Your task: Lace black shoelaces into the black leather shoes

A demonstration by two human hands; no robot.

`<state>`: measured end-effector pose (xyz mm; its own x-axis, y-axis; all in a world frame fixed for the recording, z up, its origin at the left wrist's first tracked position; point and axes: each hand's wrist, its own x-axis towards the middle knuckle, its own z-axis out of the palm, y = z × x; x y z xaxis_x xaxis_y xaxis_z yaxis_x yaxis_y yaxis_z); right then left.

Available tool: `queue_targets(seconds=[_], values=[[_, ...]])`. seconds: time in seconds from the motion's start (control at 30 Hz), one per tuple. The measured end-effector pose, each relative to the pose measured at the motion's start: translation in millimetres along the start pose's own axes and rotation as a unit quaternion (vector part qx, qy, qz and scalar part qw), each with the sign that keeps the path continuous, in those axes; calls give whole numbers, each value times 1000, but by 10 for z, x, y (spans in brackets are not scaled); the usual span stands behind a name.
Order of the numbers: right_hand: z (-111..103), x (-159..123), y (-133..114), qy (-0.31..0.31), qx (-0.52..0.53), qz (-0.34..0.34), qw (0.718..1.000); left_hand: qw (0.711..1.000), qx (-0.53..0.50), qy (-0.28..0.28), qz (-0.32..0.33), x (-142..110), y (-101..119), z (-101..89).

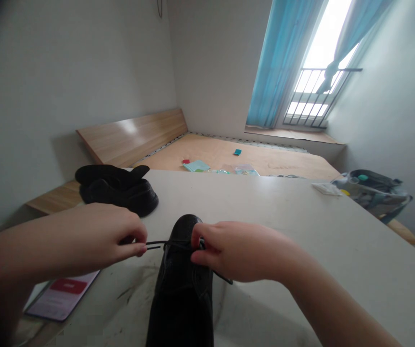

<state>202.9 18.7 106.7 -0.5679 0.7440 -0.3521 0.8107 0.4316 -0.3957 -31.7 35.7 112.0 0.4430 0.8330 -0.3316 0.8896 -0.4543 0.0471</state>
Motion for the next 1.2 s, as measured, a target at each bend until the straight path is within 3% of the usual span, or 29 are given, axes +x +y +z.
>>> queue_targets(seconds=[0.23, 0.4, 0.57, 0.8, 1.03, 1.2], values=[[181, -148, -210, 64, -87, 38, 993, 999, 1, 23, 29, -13, 50, 44], [319, -169, -238, 108, -146, -6, 983, 998, 3, 33, 52, -47, 101, 69], [344, -53, -298, 80, -218, 1, 973, 997, 1, 37, 69, -77, 108, 96], [272, 25, -385, 52, -200, 86, 975, 996, -3, 54, 78, -49, 141, 115], [375, 48, -328, 93, -211, 51, 972, 996, -16, 42, 82, 22, 241, 179], [277, 11, -364, 192, -97, -17, 977, 995, -28, 51, 85, 72, 217, 230]])
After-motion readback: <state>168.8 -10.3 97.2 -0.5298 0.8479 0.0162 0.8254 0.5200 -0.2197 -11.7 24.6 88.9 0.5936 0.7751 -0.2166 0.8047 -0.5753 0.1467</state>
